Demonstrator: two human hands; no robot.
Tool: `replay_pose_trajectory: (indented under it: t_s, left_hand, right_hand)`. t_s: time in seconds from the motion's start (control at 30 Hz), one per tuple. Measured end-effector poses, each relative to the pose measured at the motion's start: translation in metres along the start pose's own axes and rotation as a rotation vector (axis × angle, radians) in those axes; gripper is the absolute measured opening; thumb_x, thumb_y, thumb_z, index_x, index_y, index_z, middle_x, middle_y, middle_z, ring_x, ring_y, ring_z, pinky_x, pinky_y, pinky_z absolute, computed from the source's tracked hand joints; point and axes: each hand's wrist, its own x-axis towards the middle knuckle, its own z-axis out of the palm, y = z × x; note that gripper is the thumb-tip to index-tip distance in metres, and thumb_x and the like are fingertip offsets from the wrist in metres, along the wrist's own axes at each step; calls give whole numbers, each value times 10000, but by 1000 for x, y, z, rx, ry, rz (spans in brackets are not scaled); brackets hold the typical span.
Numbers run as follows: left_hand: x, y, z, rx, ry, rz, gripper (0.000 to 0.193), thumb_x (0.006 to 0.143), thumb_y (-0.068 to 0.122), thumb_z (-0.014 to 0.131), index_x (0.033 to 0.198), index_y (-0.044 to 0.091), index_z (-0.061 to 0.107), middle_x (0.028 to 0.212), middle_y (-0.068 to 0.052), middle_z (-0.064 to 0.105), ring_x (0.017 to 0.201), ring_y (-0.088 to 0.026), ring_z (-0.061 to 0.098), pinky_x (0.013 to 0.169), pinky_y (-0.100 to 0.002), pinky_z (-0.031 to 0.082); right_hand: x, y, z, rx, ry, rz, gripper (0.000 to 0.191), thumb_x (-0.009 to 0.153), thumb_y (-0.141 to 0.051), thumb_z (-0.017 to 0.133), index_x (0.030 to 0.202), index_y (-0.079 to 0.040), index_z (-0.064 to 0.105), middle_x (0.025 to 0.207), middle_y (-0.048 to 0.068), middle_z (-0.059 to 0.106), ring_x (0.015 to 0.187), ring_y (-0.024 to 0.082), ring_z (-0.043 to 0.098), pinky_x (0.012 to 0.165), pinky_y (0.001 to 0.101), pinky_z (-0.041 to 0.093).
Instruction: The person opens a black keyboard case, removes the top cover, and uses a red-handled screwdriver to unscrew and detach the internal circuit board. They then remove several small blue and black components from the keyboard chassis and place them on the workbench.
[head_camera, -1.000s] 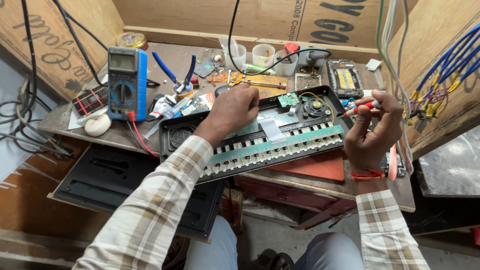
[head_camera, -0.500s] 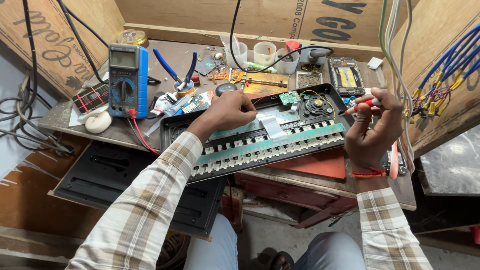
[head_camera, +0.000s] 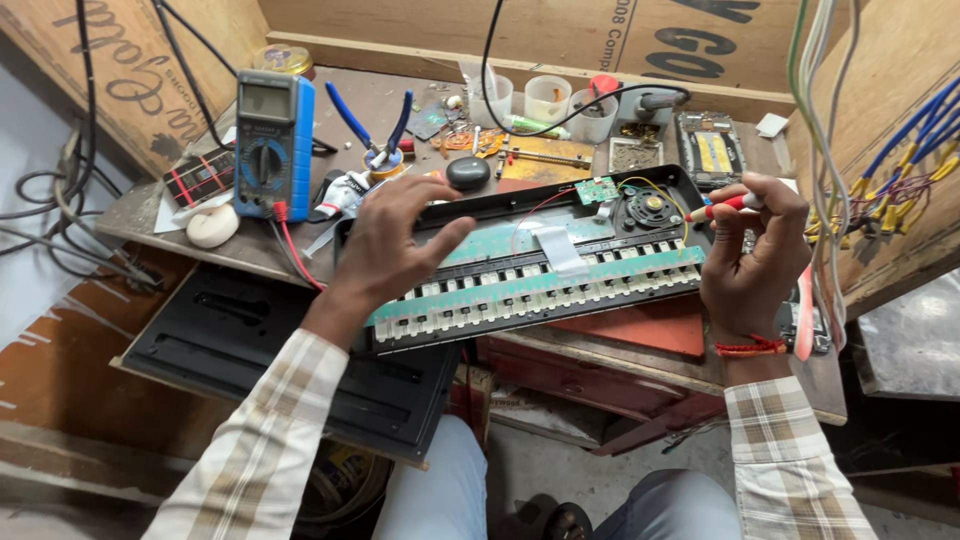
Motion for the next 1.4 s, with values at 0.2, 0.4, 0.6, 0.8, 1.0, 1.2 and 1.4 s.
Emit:
replay_pose_trajectory:
  t_s: [0.2,0.4,0.6,0.8,1.0,1.2,1.4]
  left_hand:
    - [-58,-15,-46,-218,119,-145,895,954,787,444,1337,-5,611,1351,-227,634,1308,-324,590,1104,-423,445]
    - [-76,-31,-61,-611,213,-395,927,992,740,409,1531,5,575,1130,-317,578,1031,-340,549,1008,-354,432]
    - [-69,-48,-81,-790,354,-237,831,1061,662,302,1442,-42,526,1385,-160,632,1363,-214,534,1204,-353,318]
    - [-60,-60,-83,-895,371,-249,694,1084,560,362,1353,-47,563,1214,-182,705,1210,-247,628,1141,-387,429]
    - [-61,-63,-67,-836,453,-193,647,1097,525,405,1245,-65,624,1128,-185,716,1097,-245,700,1047,-385,533]
    - [-72,-43,-55,-960,346,-224,636,1087,515,418,1244,-73,604,1131,-201,704,1063,-216,684,976,-342,552]
    - [-75,-30,-58,-926,302,-209,643,1093,512,412,1250,-79,610,1121,-188,712,1045,-191,690,954,-311,570]
  right_hand:
    - [-1,-17,-6,-47,-39,-45,190,1239,-47,612,1352,-13,464,1085,158,695,946,202,745,832,260,578]
    - [8,-57,-5,86,-38,-16,193,1278,-31,609,1371,0,443,1126,167,633,966,187,690,873,252,582]
    - [45,-92,16,131,-132,51,258,1199,-37,637,1346,0,428,1053,129,692,959,174,731,864,246,582]
    - [79,-89,36,135,-309,-6,300,1066,-35,728,1306,-17,549,1011,122,704,910,183,756,792,283,600]
    - [72,-71,32,432,-189,155,261,1076,36,666,1313,2,561,1082,148,684,940,185,715,840,306,624]
    - [59,-55,9,453,-201,249,280,1095,84,602,1352,6,523,1139,182,691,907,189,715,831,318,615]
    - [54,-56,6,463,-259,217,268,1071,74,620,1300,-4,504,1121,186,688,955,193,725,849,319,644]
